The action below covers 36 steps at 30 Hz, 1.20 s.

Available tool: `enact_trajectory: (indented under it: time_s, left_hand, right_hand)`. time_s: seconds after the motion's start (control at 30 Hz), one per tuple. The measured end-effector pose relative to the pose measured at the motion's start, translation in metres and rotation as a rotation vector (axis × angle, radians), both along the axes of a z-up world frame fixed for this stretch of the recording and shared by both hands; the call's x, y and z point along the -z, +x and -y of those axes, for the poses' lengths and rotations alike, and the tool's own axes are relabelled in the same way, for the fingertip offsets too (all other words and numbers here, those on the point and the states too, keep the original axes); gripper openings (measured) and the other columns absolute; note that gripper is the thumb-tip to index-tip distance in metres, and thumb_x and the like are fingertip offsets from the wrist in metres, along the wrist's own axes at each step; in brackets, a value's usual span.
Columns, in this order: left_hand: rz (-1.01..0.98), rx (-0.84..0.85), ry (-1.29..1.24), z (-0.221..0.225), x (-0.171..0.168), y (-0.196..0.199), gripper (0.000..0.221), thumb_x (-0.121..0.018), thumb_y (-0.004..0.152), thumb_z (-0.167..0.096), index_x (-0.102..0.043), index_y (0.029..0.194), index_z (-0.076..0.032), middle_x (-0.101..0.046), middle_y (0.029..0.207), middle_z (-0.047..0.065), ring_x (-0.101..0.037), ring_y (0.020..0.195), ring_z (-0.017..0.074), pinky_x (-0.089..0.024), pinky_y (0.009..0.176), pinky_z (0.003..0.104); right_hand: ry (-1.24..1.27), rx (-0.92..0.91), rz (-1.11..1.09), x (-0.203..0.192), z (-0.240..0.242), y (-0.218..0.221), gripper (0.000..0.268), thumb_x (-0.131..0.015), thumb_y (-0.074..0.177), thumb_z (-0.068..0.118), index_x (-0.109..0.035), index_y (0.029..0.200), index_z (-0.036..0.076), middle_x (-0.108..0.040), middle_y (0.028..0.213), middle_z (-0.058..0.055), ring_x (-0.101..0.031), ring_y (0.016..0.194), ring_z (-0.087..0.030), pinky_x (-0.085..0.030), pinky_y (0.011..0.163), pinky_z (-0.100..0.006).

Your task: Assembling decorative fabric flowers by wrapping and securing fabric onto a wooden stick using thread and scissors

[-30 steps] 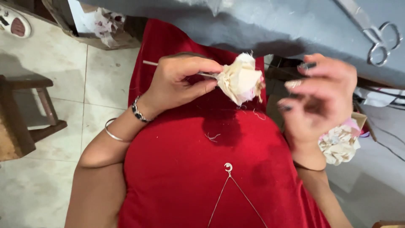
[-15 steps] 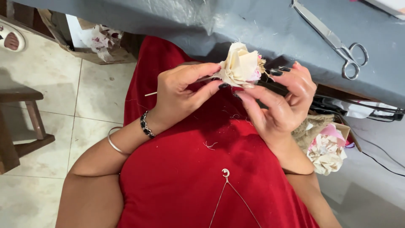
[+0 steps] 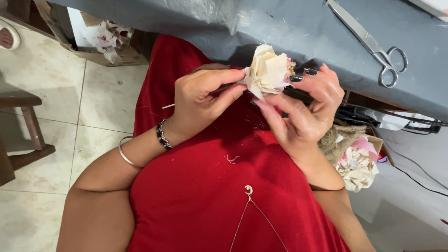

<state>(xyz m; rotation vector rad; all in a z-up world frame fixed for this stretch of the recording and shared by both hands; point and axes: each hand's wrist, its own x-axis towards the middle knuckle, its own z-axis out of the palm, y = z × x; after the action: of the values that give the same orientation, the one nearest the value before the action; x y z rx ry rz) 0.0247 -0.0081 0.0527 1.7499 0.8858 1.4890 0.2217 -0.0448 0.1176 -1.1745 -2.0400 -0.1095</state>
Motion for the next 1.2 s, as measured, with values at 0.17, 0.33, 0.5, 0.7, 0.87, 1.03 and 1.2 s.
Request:
enact_trajectory:
  time_s: [0.17,0.33,0.5,0.7,0.87,1.03,1.2]
  left_hand:
    - [-0.047,-0.031,0.019,-0.001,0.0,0.0,0.019,-0.084,0.093,-0.002,-0.075,0.11,-0.002,-0.079,0.106,0.011,-0.078,0.093,0.0247,-0.064,0.085,0.033]
    - [-0.074,-0.04,0.036,0.0,0.001,0.0,0.018,-0.084,0.093,-0.004,-0.075,0.109,-0.003,-0.079,0.105,0.01,-0.079,0.093,0.0241,-0.064,0.085,0.033]
    - [-0.056,-0.022,0.017,0.001,0.003,0.0,0.022,-0.084,0.093,-0.001,-0.074,0.112,-0.003,-0.078,0.108,0.01,-0.078,0.093,0.0236,-0.064,0.085,0.032]
    - [0.039,0.027,-0.028,0.001,0.002,0.0,0.02,-0.083,0.092,0.002,-0.073,0.11,0.001,-0.077,0.107,0.015,-0.078,0.098,0.0263,-0.065,0.089,0.033]
    - [0.061,0.09,-0.079,0.002,0.001,0.001,0.019,-0.08,0.094,0.0,-0.072,0.111,0.001,-0.077,0.109,0.016,-0.078,0.098,0.0254,-0.065,0.088,0.032]
    - [-0.067,-0.03,0.0,0.002,0.006,0.002,0.017,-0.083,0.093,-0.002,-0.073,0.107,0.0,-0.078,0.105,0.013,-0.078,0.091,0.0249,-0.062,0.085,0.033]
    - [-0.225,-0.069,0.297,-0.003,-0.002,0.002,0.019,-0.086,0.095,-0.005,-0.074,0.109,-0.003,-0.08,0.101,0.007,-0.078,0.085,0.0185,-0.064,0.092,0.041]
  right_hand:
    - [0.102,-0.055,0.013,0.01,-0.005,-0.001,0.013,-0.088,0.088,0.026,-0.081,0.084,0.016,-0.052,0.108,-0.009,-0.048,0.106,-0.029,-0.039,0.11,-0.058]
    - [0.036,-0.012,0.022,0.003,-0.003,-0.005,0.018,-0.091,0.089,0.026,-0.08,0.097,0.014,-0.052,0.113,-0.011,-0.049,0.108,-0.03,-0.041,0.111,-0.06]
    - [0.03,-0.043,0.015,0.003,-0.004,-0.007,0.009,-0.089,0.091,0.016,-0.082,0.089,0.021,-0.053,0.112,-0.009,-0.05,0.105,-0.031,-0.04,0.111,-0.058]
    - [0.034,-0.017,-0.028,0.008,-0.003,0.003,0.008,-0.083,0.092,0.014,-0.08,0.087,0.009,-0.052,0.109,-0.013,-0.049,0.104,-0.032,-0.042,0.108,-0.062]
    - [0.008,-0.008,-0.073,0.013,0.001,0.008,0.01,-0.089,0.085,0.01,-0.079,0.086,0.009,-0.051,0.106,-0.012,-0.049,0.109,-0.031,-0.043,0.109,-0.062]
    - [0.093,0.031,0.002,0.014,0.001,0.01,0.031,-0.091,0.084,0.043,-0.084,0.096,0.015,-0.042,0.118,-0.01,-0.045,0.12,-0.034,-0.039,0.115,-0.064]
    - [0.217,0.037,0.011,0.014,-0.005,0.007,0.019,-0.09,0.084,0.03,-0.079,0.073,0.019,-0.046,0.101,-0.006,-0.048,0.113,-0.03,-0.038,0.113,-0.06]
